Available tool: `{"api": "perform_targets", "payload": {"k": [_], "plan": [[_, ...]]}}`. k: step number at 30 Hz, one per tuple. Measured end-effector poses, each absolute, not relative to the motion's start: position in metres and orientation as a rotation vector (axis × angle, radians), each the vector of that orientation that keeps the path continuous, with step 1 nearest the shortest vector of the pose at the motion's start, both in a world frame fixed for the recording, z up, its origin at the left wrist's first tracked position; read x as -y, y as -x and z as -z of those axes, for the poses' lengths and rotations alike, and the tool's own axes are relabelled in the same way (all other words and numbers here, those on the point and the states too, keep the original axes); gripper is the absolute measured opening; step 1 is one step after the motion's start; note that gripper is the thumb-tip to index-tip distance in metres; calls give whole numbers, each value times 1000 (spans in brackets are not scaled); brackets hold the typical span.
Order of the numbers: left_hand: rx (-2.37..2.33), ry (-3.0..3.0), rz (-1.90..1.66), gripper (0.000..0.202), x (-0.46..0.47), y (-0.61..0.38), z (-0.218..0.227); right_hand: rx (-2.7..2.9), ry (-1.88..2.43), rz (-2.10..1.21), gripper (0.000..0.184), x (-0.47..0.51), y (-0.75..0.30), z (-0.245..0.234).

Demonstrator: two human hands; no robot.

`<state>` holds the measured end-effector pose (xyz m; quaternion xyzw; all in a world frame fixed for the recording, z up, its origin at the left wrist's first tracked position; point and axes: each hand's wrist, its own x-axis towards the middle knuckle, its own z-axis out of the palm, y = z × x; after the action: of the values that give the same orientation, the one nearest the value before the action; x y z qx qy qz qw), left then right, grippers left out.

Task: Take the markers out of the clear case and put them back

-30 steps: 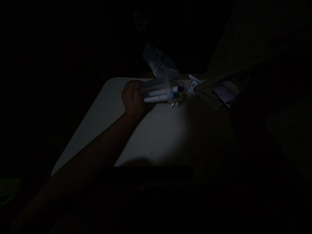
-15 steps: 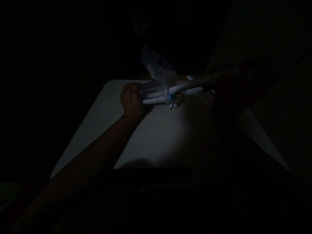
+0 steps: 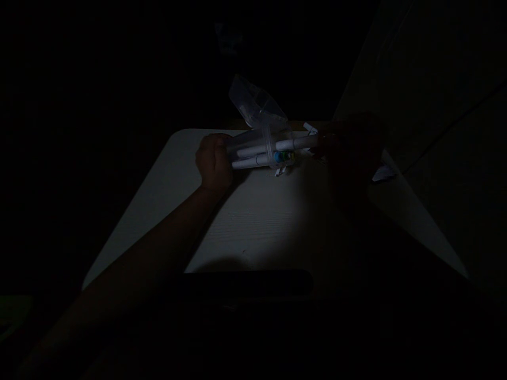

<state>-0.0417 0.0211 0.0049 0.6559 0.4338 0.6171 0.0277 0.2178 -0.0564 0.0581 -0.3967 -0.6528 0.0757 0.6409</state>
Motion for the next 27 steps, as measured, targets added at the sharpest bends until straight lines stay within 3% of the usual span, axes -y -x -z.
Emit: {"api": "perform_targets", "payload": {"k": [7, 12, 16, 20, 24, 27], "plan": [[-1373, -2053, -1909, 63, -24, 43, -4, 1471, 807, -37, 24, 46, -223, -46], [-1377, -2054, -1974, 77, -22, 39, -7, 1588, 1079, 73, 18, 51, -227, -48], [-1387, -2058, -1960, 77, -23, 39, -6, 1876, 1296, 168, 32, 40, -237, -40], [-1355, -2020, -1932, 61, -25, 42, -3, 2160, 1546, 98, 46, 31, -240, -27], [-1325, -1987, -1933, 53, -24, 41, -3, 2224, 1694, 113, 50, 30, -238, -16], [-1350, -2026, -1928, 61, -21, 40, -6, 2245, 1735, 127, 49, 28, -239, -13]]}}
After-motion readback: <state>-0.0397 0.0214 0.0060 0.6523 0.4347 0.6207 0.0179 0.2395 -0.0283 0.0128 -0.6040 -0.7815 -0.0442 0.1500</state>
